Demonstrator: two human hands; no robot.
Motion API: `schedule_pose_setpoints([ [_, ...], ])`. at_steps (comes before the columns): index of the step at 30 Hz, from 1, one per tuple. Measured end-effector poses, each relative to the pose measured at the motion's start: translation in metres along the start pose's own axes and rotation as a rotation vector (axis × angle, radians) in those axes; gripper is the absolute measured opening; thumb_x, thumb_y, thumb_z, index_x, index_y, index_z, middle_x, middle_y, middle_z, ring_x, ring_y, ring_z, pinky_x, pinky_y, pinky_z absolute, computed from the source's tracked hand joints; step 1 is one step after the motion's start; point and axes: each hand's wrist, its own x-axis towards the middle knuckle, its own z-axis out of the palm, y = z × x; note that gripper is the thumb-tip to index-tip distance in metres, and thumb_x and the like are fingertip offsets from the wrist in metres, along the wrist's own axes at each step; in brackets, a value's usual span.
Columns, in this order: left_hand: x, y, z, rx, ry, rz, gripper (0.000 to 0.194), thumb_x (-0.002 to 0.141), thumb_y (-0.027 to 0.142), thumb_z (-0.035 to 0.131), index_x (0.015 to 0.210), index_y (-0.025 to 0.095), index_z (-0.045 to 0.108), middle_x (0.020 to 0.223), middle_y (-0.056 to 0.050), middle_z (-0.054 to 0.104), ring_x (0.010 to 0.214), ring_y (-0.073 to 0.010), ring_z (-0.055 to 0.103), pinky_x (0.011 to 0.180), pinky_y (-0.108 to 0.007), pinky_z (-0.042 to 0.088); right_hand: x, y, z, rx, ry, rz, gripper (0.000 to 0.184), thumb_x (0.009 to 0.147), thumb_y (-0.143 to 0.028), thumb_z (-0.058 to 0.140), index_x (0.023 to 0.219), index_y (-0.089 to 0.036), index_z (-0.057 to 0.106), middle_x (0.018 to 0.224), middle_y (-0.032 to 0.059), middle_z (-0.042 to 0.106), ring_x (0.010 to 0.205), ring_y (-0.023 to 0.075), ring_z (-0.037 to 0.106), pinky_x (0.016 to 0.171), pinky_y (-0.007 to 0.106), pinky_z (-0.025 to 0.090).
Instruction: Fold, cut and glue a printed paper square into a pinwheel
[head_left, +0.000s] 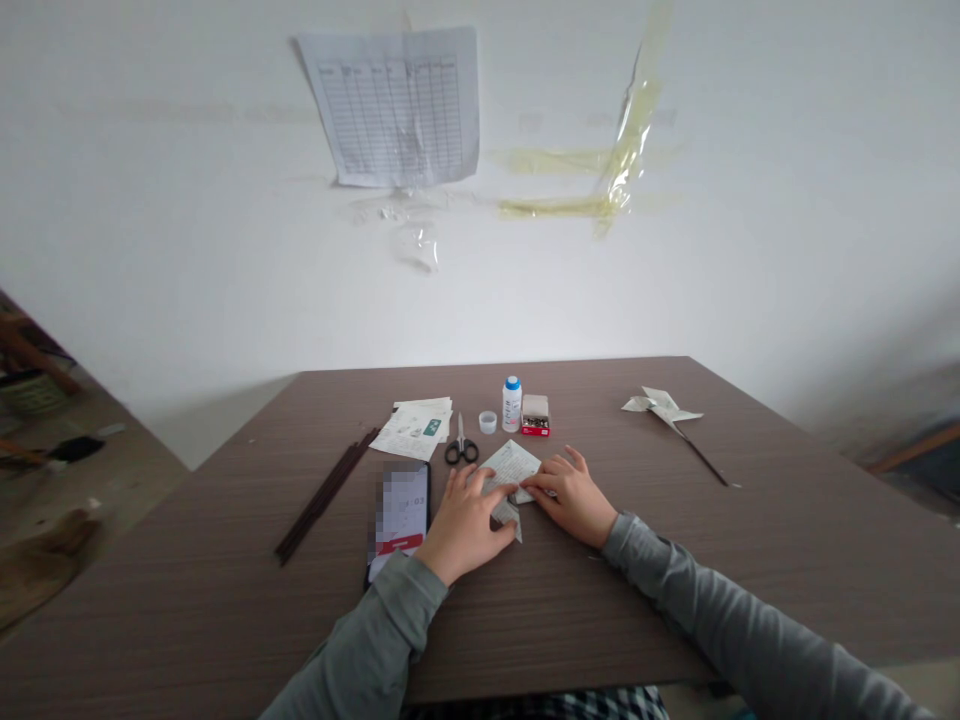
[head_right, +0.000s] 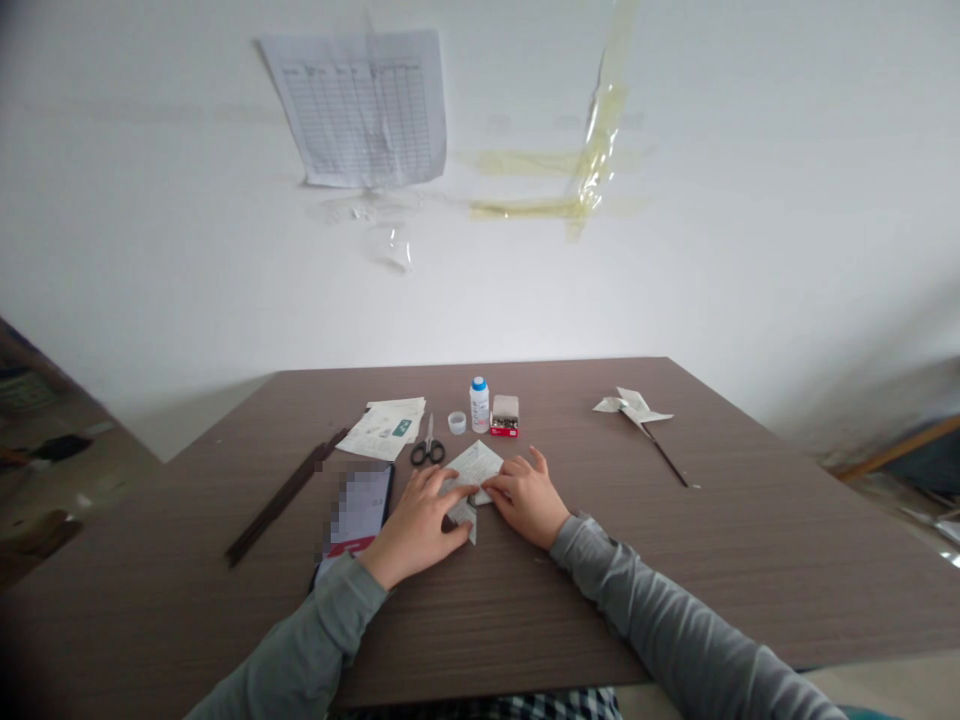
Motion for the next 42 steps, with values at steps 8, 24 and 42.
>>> schedule_pose_setpoints([
  [8, 0.000, -0.002, -0.002, 0.006, -0.023, 0.019, 0.055, 0.106, 0.034, 0.099, 0.161, 0.034, 0.096, 0.173, -0.019, 0.082, 0.172, -0.0525, 0.067, 0.154, -0.085, 0.046, 0.000, -0.005, -0.005, 0.003, -0.032, 0.031, 0.022, 0.120, -0.029, 0.081, 0.115, -0.035, 0.102, 0.107, 0.0054, 0.090, 0.114, 0.0352, 0.085, 0.147, 0.077, 0.050],
  [24, 0.003, 0.009, -0.011, 0.063, -0.061, -0.041, 0.058, 0.104, 0.040, 0.103, 0.161, 0.037, 0.095, 0.174, -0.015, 0.083, 0.173, -0.0522, 0.067, 0.156, -0.084, 0.042, 0.002, -0.007, -0.006, -0.020, -0.102, 0.084, 0.027, 0.121, -0.031, 0.080, 0.124, -0.043, 0.104, 0.118, 0.0064, 0.094, 0.127, 0.0409, 0.089, 0.149, 0.084, 0.047],
  [42, 0.005, 0.017, -0.024, 0.098, -0.139, -0.057, 0.068, 0.105, 0.042, 0.100, 0.172, 0.035, 0.090, 0.180, -0.017, 0.080, 0.178, -0.0529, 0.064, 0.159, -0.089, 0.033, 0.000, -0.005, -0.008, 0.030, -0.074, 0.099, 0.021, 0.117, -0.033, 0.080, 0.117, -0.039, 0.100, 0.113, 0.0052, 0.095, 0.123, 0.0393, 0.090, 0.151, 0.084, 0.047],
])
